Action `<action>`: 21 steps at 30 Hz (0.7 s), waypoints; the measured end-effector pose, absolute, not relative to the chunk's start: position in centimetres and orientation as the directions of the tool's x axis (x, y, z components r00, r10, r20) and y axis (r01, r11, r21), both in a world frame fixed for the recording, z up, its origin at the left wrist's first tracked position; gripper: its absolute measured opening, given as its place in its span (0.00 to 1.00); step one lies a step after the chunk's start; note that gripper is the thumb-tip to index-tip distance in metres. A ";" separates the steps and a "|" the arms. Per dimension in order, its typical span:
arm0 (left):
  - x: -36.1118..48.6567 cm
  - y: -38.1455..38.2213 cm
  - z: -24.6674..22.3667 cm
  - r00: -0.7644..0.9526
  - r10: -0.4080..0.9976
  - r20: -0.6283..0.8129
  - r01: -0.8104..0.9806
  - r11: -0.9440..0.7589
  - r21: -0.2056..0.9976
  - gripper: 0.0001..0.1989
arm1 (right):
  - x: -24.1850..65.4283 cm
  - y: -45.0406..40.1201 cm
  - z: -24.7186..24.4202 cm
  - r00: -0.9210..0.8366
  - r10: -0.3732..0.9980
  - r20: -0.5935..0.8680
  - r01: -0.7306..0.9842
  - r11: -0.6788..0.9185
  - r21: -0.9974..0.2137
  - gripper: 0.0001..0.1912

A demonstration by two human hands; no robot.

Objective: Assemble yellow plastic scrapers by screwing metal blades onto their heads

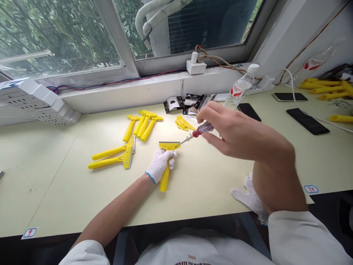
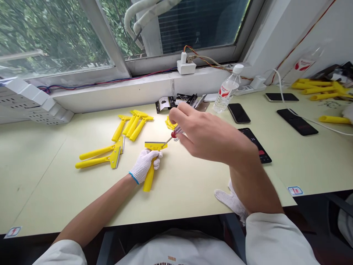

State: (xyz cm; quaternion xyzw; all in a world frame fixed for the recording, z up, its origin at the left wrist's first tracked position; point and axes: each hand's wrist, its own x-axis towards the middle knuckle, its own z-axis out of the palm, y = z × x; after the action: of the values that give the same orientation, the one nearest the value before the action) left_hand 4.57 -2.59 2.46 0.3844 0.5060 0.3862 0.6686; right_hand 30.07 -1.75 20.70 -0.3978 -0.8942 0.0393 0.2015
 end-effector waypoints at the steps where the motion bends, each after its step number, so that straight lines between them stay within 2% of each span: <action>1: 4.6 -2.6 2.5 0.192 0.904 -0.382 -0.124 0.408 0.904 0.09 | 30.5 -1.6 20.9 -0.643 0.693 0.325 0.644 0.719 -0.261 0.08; 6: 4.7 -2.7 2.6 0.177 0.911 -0.373 -0.123 0.397 0.910 0.08 | 31.1 -0.5 20.7 -0.703 0.603 0.378 0.524 0.798 -0.298 0.06; 10: 4.7 -3.0 2.9 0.222 0.905 -0.362 -0.045 0.380 0.924 0.09 | 29.5 0.4 19.5 -0.548 0.672 0.498 0.532 0.739 -0.412 0.10; 12: 4.7 -3.1 3.0 0.225 0.910 -0.349 -0.013 0.361 0.932 0.10 | 28.9 1.1 18.8 -0.460 0.735 0.499 0.557 0.676 -0.483 0.14; 15: 4.6 -3.1 2.9 0.231 0.915 -0.332 -0.018 0.345 0.938 0.11 | 29.7 3.1 18.2 -0.331 0.833 0.444 0.591 0.550 -0.590 0.17; 18: 4.5 -3.0 2.6 0.264 0.914 -0.310 -0.060 0.336 0.940 0.12 | 32.7 6.4 17.3 -0.095 0.915 0.393 0.580 0.372 -0.725 0.20; 19: 4.5 -3.0 2.5 0.272 0.916 -0.294 -0.081 0.326 0.942 0.12 | 33.9 7.7 16.8 -0.033 0.935 0.354 0.568 0.309 -0.763 0.21; 21: 4.5 -3.0 2.3 0.291 0.923 -0.251 -0.144 0.302 0.942 0.15 | 36.1 10.1 15.2 -0.043 0.985 0.169 0.557 0.165 -0.814 0.17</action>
State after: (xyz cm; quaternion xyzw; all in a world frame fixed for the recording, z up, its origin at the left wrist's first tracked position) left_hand 4.53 -3.04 2.31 0.4383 0.4445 0.3960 0.6733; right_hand 36.05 10.13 15.24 -0.5804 -0.6640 0.2843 0.3760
